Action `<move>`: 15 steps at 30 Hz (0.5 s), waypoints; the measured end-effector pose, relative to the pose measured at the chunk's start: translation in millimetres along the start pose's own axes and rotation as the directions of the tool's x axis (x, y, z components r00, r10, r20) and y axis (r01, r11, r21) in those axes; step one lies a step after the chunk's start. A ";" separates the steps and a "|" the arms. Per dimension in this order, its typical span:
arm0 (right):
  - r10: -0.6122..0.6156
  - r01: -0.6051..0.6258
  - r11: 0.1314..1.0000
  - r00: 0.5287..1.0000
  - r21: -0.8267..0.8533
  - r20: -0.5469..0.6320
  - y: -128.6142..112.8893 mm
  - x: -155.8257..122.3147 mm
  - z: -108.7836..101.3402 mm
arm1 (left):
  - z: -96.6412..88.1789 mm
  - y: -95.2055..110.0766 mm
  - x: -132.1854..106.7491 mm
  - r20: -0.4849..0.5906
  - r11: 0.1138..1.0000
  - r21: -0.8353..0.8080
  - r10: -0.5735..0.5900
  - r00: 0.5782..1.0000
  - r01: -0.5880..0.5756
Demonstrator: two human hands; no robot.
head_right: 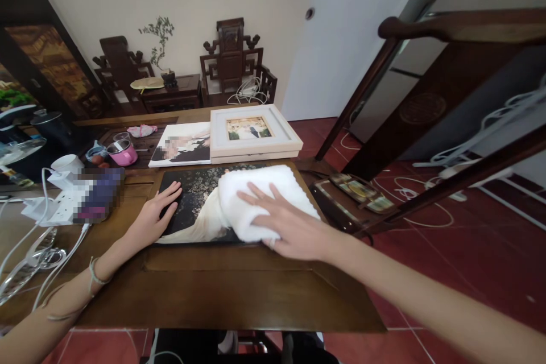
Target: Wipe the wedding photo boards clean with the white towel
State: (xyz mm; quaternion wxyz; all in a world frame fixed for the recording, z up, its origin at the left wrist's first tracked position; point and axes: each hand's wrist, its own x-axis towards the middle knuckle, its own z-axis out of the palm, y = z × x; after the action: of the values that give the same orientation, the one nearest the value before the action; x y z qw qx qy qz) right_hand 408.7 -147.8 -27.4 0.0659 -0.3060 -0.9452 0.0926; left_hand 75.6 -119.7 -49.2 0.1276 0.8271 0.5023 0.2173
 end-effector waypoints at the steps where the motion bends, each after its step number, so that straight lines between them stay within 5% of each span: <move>1: 0.014 -0.014 1.000 1.000 -0.010 -0.002 10.3 9.0 -2.3 | -0.3 0.2 0.0 0.002 1.000 0.000 0.001 1.000 -0.001; 8: 0.063 -0.065 0.997 0.998 -0.049 -0.031 50.8 45.8 -11.2 | -0.6 -0.4 -0.2 0.011 1.000 -0.003 0.003 1.000 -0.003; 11: 0.045 -0.046 0.998 0.998 -0.038 -0.040 41.6 36.6 -9.4 | 0.0 -0.8 -0.3 0.005 1.000 -0.006 0.007 1.000 -0.007; 15: -0.007 0.006 1.000 0.998 -0.028 -0.058 -0.7 4.6 3.5 | 0.8 -0.1 -0.6 -0.005 1.000 -0.010 -0.004 1.000 0.004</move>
State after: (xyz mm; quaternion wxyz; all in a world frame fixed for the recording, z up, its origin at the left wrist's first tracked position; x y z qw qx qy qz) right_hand 403.9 -146.1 -30.3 0.0895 -0.3063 -0.9451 0.0702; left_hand 75.6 -120.2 -50.0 0.1311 0.8248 0.5033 0.2218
